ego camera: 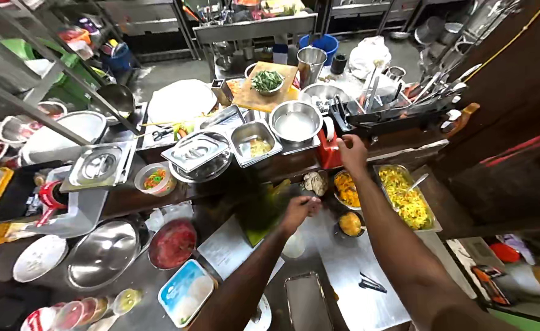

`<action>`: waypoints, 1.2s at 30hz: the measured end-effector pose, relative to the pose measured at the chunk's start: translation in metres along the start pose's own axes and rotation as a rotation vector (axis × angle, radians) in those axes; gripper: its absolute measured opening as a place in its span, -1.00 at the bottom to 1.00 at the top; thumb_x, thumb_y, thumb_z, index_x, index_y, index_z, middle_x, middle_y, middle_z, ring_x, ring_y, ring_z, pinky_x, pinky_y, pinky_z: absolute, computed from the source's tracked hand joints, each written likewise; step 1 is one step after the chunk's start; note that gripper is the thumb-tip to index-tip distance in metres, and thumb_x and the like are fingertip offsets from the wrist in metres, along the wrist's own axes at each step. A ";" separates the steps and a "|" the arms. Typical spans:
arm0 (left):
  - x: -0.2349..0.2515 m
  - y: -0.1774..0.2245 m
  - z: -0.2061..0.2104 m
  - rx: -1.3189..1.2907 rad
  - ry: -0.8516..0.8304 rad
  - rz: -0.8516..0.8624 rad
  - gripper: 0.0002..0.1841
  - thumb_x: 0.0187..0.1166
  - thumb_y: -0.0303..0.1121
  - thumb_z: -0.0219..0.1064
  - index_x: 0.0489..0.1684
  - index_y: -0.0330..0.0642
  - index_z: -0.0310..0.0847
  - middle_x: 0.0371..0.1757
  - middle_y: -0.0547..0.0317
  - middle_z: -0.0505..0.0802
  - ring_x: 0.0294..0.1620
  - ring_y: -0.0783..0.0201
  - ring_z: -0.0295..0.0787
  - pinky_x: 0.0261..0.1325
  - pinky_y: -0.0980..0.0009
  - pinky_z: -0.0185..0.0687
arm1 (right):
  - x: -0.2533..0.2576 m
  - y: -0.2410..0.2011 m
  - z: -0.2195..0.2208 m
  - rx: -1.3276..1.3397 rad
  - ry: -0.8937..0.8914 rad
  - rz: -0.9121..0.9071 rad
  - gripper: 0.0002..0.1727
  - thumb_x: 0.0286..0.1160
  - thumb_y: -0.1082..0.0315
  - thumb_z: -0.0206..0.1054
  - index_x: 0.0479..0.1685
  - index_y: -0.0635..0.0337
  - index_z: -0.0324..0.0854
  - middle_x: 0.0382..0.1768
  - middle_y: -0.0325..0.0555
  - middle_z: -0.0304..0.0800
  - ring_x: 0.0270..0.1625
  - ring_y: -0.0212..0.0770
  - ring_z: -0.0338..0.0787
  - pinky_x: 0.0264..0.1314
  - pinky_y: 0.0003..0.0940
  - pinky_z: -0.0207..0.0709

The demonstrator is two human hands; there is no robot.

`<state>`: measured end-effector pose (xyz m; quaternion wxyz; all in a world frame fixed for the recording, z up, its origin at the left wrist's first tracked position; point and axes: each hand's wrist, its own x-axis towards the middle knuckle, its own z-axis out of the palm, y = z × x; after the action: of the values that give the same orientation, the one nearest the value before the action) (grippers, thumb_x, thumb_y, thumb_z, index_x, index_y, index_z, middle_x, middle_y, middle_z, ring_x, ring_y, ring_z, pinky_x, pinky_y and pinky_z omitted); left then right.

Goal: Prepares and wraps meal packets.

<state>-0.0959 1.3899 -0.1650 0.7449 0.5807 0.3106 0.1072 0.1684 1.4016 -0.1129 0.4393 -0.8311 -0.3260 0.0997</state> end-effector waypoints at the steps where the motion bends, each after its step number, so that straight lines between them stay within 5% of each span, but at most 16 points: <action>1: 0.015 0.019 0.008 -0.083 -0.008 -0.013 -0.59 0.87 -0.12 0.08 0.36 -0.22 0.64 0.16 -0.02 0.86 0.02 0.15 0.84 0.14 0.16 0.74 | 0.019 0.003 0.002 0.004 -0.059 0.061 -0.46 0.59 -0.09 0.37 0.31 0.15 0.69 0.15 0.13 0.82 0.22 0.13 0.80 0.33 0.25 0.60; 5: 0.105 0.027 0.029 -0.297 -0.077 0.022 -0.33 0.85 0.19 -0.13 0.44 -0.22 0.60 0.28 0.01 0.83 0.18 0.14 0.82 0.29 0.16 0.71 | 0.044 0.015 -0.013 0.136 -0.106 0.193 -0.41 0.23 0.10 0.71 0.25 0.15 0.71 -0.06 0.09 0.91 0.03 0.06 0.88 0.22 0.19 0.69; 9: 0.139 0.035 0.052 -0.397 -0.042 0.045 -0.20 0.79 0.33 -0.21 0.44 -0.20 0.62 0.34 0.02 0.81 0.25 0.12 0.79 0.35 0.13 0.68 | 0.035 0.019 -0.016 0.139 -0.160 0.180 -0.41 0.37 -0.10 0.58 0.21 0.15 0.74 0.02 0.06 0.87 0.13 0.01 0.83 0.27 0.16 0.64; 11: 0.148 0.035 0.058 -0.444 0.003 0.076 -0.17 0.77 0.35 -0.23 0.44 -0.22 0.62 0.31 0.00 0.83 0.23 0.12 0.80 0.33 0.13 0.69 | 0.037 0.015 -0.013 0.222 -0.220 0.185 -0.34 0.34 0.04 0.63 0.39 0.20 0.61 0.06 0.08 0.87 0.15 -0.02 0.83 0.29 0.08 0.67; 13: 0.152 0.037 0.063 -0.515 0.074 0.075 -0.16 0.76 0.37 -0.23 0.40 -0.23 0.62 0.22 0.03 0.85 0.16 0.17 0.81 0.26 0.19 0.69 | 0.030 0.010 -0.016 0.354 -0.199 0.171 -0.33 0.20 0.30 0.69 0.37 0.27 0.56 -0.07 0.07 0.91 -0.05 -0.08 0.89 0.09 -0.06 0.76; 15: 0.149 0.041 0.063 -0.603 0.151 0.050 -0.20 0.78 0.33 -0.22 0.36 -0.25 0.62 0.15 0.04 0.86 0.11 0.20 0.81 0.22 0.24 0.69 | 0.001 -0.002 -0.037 0.433 -0.148 0.108 -0.44 0.18 0.32 0.70 0.19 0.29 0.60 -0.20 0.02 0.88 -0.26 -0.16 0.83 -0.15 -0.16 0.73; 19: 0.143 0.053 0.055 -0.722 0.227 -0.001 -0.32 0.82 0.20 -0.07 0.33 -0.28 0.64 0.15 0.03 0.86 0.15 0.18 0.81 0.27 0.25 0.69 | -0.116 -0.005 -0.110 0.372 -0.112 0.027 -0.68 0.29 0.31 0.63 -0.28 0.15 0.50 -0.36 -0.11 0.74 -0.36 -0.20 0.68 -0.31 -0.17 0.60; 26: 0.141 0.065 0.070 -0.698 0.259 -0.060 -0.51 0.68 -0.04 0.34 0.38 -0.21 0.61 0.24 0.09 0.83 0.22 0.21 0.79 0.33 0.29 0.67 | -0.241 0.034 -0.159 0.620 -0.075 0.155 -0.62 0.07 0.55 0.67 -0.56 0.24 0.43 -0.43 0.09 0.87 -0.43 -0.14 0.81 -0.40 -0.34 0.62; 30: 0.139 0.066 0.078 -0.744 0.290 -0.064 -0.64 0.69 -0.26 0.31 0.35 -0.24 0.57 0.26 0.08 0.79 0.22 0.22 0.76 0.33 0.32 0.65 | -0.265 0.048 -0.164 0.558 -0.027 0.151 -0.56 0.01 0.48 0.72 -0.68 0.16 0.40 -0.50 0.00 0.85 -0.63 -0.28 0.54 -0.60 -0.43 0.22; 36: 0.138 0.068 0.082 -0.836 0.292 -0.064 -0.58 0.76 -0.17 0.05 0.40 -0.20 0.56 0.32 0.03 0.77 0.28 0.15 0.74 0.33 0.23 0.61 | -0.279 0.061 -0.157 0.437 -0.009 0.180 -0.57 0.11 0.43 0.69 -0.71 0.13 0.42 -0.52 -0.10 0.84 -0.64 -0.25 0.52 -0.60 -0.35 0.24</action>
<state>0.0743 1.4168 -0.1379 0.8671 0.1983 0.3602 0.2814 0.0529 1.0970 -0.1024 0.5968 -0.7414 -0.2233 0.2105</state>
